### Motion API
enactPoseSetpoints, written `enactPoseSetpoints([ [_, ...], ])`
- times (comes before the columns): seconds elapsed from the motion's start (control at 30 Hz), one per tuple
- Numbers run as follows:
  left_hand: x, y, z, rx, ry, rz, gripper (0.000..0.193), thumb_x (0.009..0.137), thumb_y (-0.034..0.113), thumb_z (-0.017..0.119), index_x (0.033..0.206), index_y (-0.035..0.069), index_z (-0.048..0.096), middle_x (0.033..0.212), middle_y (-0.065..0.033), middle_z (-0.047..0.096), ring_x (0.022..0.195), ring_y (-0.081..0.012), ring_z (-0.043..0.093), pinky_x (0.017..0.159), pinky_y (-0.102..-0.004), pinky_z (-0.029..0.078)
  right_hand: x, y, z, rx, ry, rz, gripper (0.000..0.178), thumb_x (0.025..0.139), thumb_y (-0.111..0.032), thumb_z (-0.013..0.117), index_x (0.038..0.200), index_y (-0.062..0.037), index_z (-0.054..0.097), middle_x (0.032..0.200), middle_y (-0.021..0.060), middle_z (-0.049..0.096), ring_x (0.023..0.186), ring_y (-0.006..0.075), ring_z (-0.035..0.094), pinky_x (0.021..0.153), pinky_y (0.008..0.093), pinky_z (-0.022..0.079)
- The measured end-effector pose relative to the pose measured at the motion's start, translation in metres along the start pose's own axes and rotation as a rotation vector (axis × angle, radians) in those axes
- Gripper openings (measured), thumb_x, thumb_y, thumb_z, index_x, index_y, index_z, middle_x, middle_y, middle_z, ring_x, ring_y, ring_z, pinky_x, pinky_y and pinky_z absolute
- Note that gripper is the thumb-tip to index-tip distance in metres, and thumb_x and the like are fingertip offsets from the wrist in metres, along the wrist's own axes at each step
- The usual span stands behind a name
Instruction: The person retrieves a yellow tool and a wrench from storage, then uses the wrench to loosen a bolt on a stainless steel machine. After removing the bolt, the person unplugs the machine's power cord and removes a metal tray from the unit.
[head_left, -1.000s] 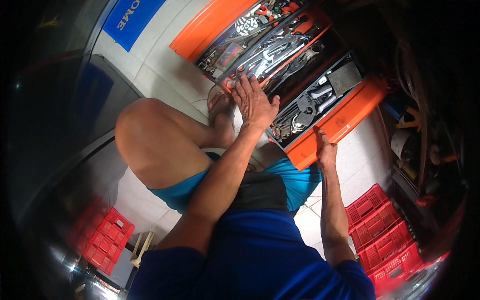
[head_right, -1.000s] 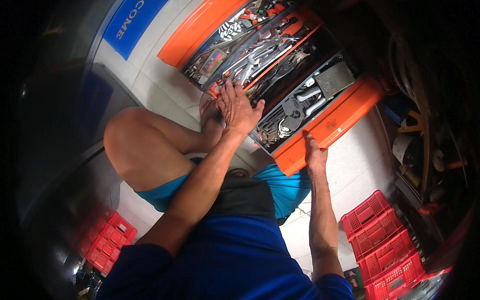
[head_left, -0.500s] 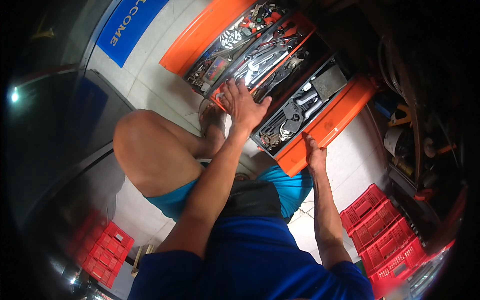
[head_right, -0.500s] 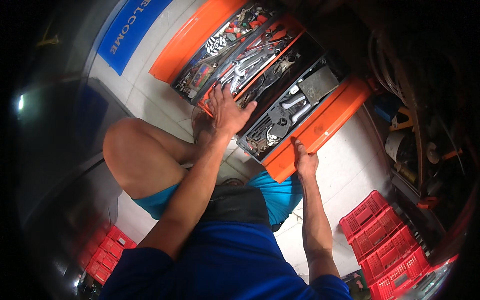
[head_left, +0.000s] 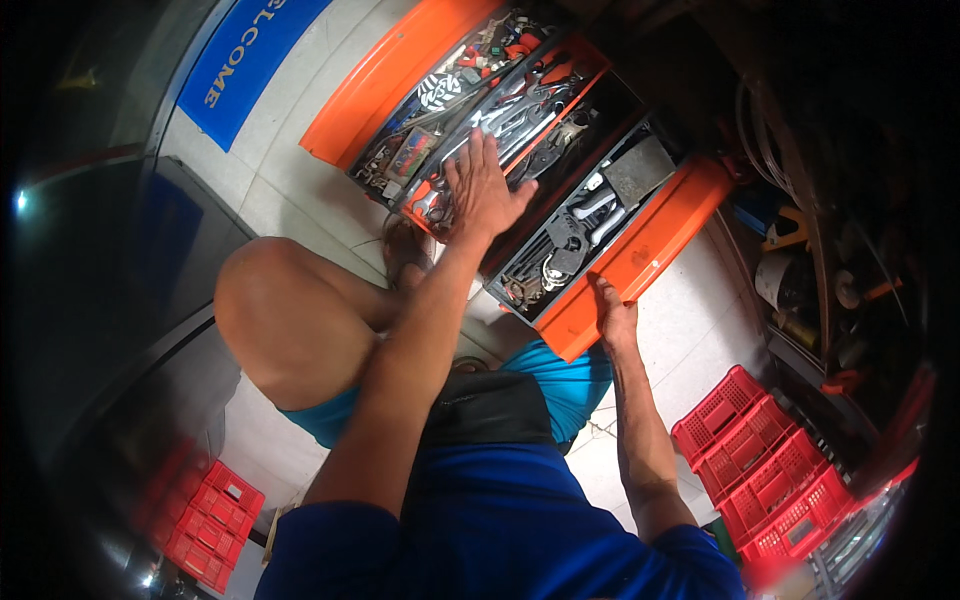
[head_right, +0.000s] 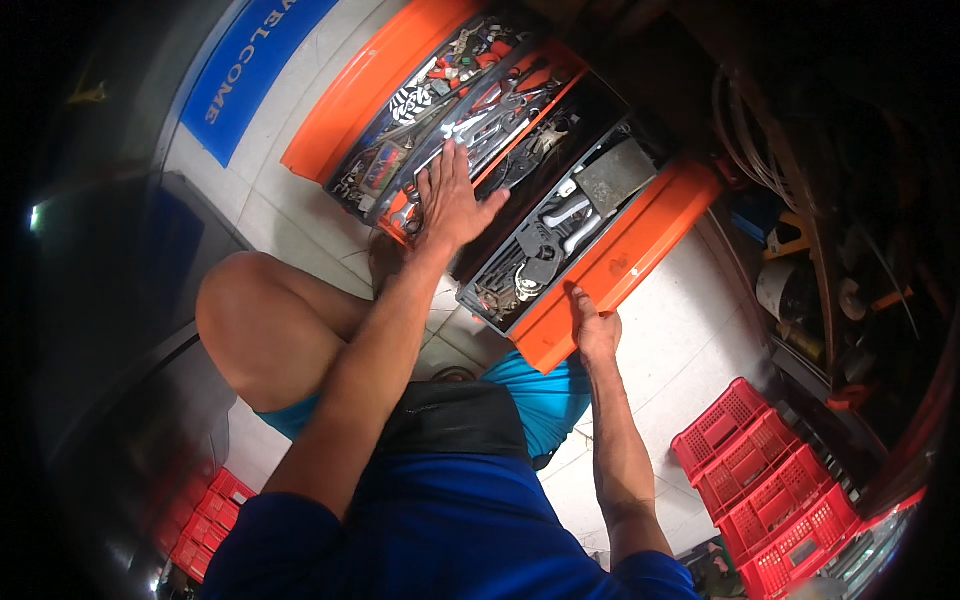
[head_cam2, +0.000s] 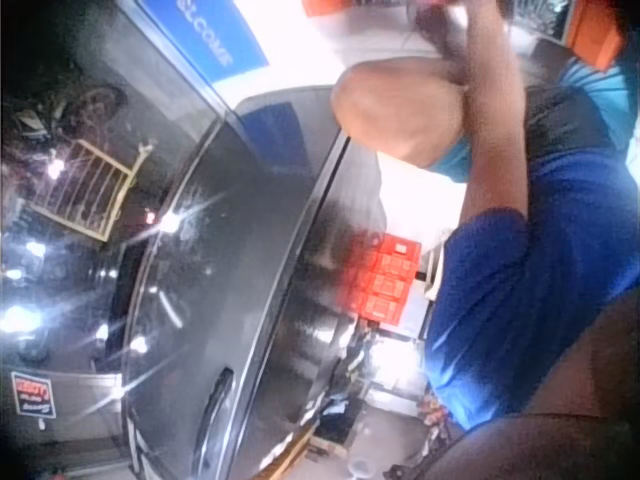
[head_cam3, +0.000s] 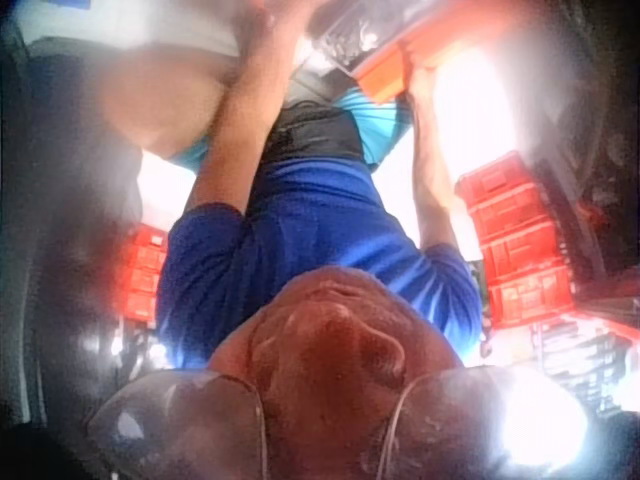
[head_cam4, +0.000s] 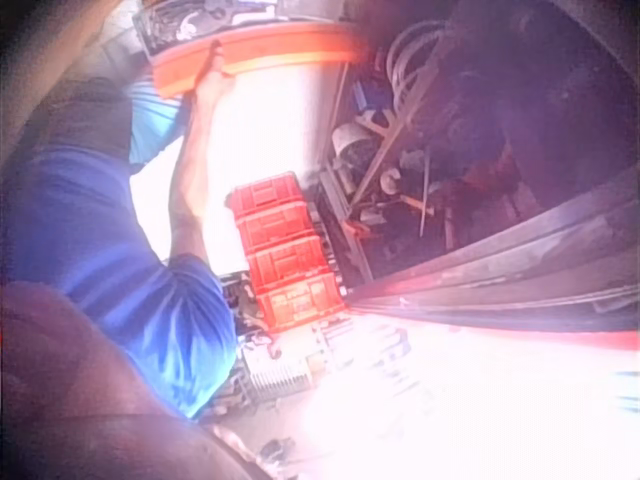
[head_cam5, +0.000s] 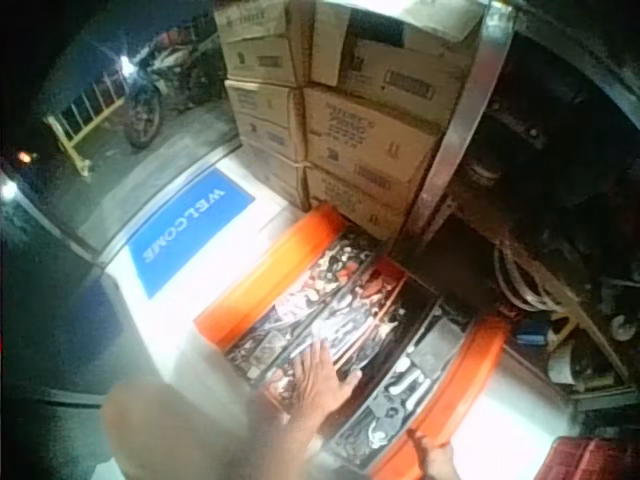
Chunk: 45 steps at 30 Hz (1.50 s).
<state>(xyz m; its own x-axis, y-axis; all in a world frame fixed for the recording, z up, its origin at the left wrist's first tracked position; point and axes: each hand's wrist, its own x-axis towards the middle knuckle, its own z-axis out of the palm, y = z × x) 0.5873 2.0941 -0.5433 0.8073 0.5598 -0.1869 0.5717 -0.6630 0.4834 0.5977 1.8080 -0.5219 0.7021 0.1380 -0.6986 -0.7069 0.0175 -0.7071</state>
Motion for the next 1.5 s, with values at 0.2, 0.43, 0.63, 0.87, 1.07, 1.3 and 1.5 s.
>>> enactPoseSetpoints([
  [0.2, -0.006, 0.001, -0.006, 0.050, 0.002, 0.013, 0.074, 0.086, 0.050, 0.069, 0.143, 0.008, 0.048, 0.151, -0.0202, 0.033, 0.137, -0.0388, 0.032, 0.111, -0.0559, 0.025, -0.002, -0.002, 0.002, -0.020, 0.018, -0.001, 0.033, 0.096, 0.000, 0.056, 0.125, 0.0131, 0.051, 0.121, 0.0228, 0.064, 0.115, 0.0315, 0.064, 0.104, 0.0379, 0.050],
  [0.43, -0.009, -0.001, -0.015, 0.165, -0.031, 0.037, 0.055, 0.091, 0.053, 0.061, 0.130, 0.014, 0.063, 0.142, -0.0158, 0.036, 0.124, -0.0341, 0.037, 0.096, -0.0500, 0.031, -0.002, -0.001, 0.001, -0.025, 0.015, 0.005, 0.033, 0.096, 0.000, 0.056, 0.125, 0.0131, 0.051, 0.121, 0.0232, 0.064, 0.115, 0.0318, 0.064, 0.104, 0.0387, 0.051],
  [0.63, 0.010, 0.003, -0.019, -0.047, -0.113, -0.074, 0.051, 0.096, 0.045, 0.053, 0.134, 0.012, 0.059, 0.119, -0.0241, 0.061, 0.106, -0.0407, 0.059, 0.092, -0.0523, 0.045, -0.001, 0.001, -0.001, -0.024, 0.022, -0.015, 0.033, 0.095, 0.001, 0.056, 0.125, 0.0127, 0.051, 0.119, 0.0228, 0.064, 0.112, 0.0307, 0.065, 0.104, 0.0393, 0.051],
  [0.87, 0.045, 0.013, -0.038, 0.038, -0.335, -0.178, 0.045, 0.095, 0.024, 0.047, 0.137, 0.011, 0.056, 0.107, -0.0259, 0.070, 0.104, -0.0424, 0.067, 0.092, -0.0528, 0.050, -0.002, 0.000, 0.001, -0.008, 0.032, -0.026, 0.032, 0.095, -0.002, 0.059, 0.123, 0.0115, 0.054, 0.116, 0.0203, 0.066, 0.108, 0.0277, 0.066, 0.099, 0.0362, 0.053],
  [1.07, 0.069, 0.019, -0.028, 0.093, -0.330, -0.109, 0.027, 0.090, 0.013, 0.056, 0.114, 0.008, 0.068, 0.110, -0.0210, 0.071, 0.108, -0.0397, 0.067, 0.093, -0.0494, 0.052, 0.004, 0.008, -0.005, -0.099, 0.031, -0.056, 0.028, 0.095, -0.007, 0.062, 0.117, 0.0100, 0.061, 0.110, 0.0154, 0.069, 0.101, 0.0221, 0.067, 0.089, 0.0310, 0.053],
  [1.3, 0.085, 0.013, -0.027, 0.121, -0.318, -0.058, 0.024, 0.089, 0.012, 0.056, 0.107, 0.006, 0.071, 0.110, -0.0218, 0.071, 0.109, -0.0397, 0.067, 0.092, -0.0476, 0.054, -0.002, 0.001, 0.004, -0.037, 0.035, -0.038, 0.028, 0.096, -0.005, 0.060, 0.119, 0.0092, 0.058, 0.113, 0.0164, 0.068, 0.103, 0.0232, 0.067, 0.093, 0.0326, 0.053],
  [1.5, 0.094, 0.006, -0.023, 0.135, -0.403, -0.005, 0.028, 0.088, 0.023, 0.066, 0.111, 0.007, 0.067, 0.110, -0.0217, 0.070, 0.105, -0.0413, 0.066, 0.093, -0.0492, 0.052, -0.003, -0.001, 0.002, -0.108, 0.033, -0.002, 0.030, 0.096, -0.003, 0.057, 0.124, 0.0098, 0.055, 0.117, 0.0177, 0.066, 0.108, 0.0257, 0.066, 0.099, 0.0355, 0.052],
])
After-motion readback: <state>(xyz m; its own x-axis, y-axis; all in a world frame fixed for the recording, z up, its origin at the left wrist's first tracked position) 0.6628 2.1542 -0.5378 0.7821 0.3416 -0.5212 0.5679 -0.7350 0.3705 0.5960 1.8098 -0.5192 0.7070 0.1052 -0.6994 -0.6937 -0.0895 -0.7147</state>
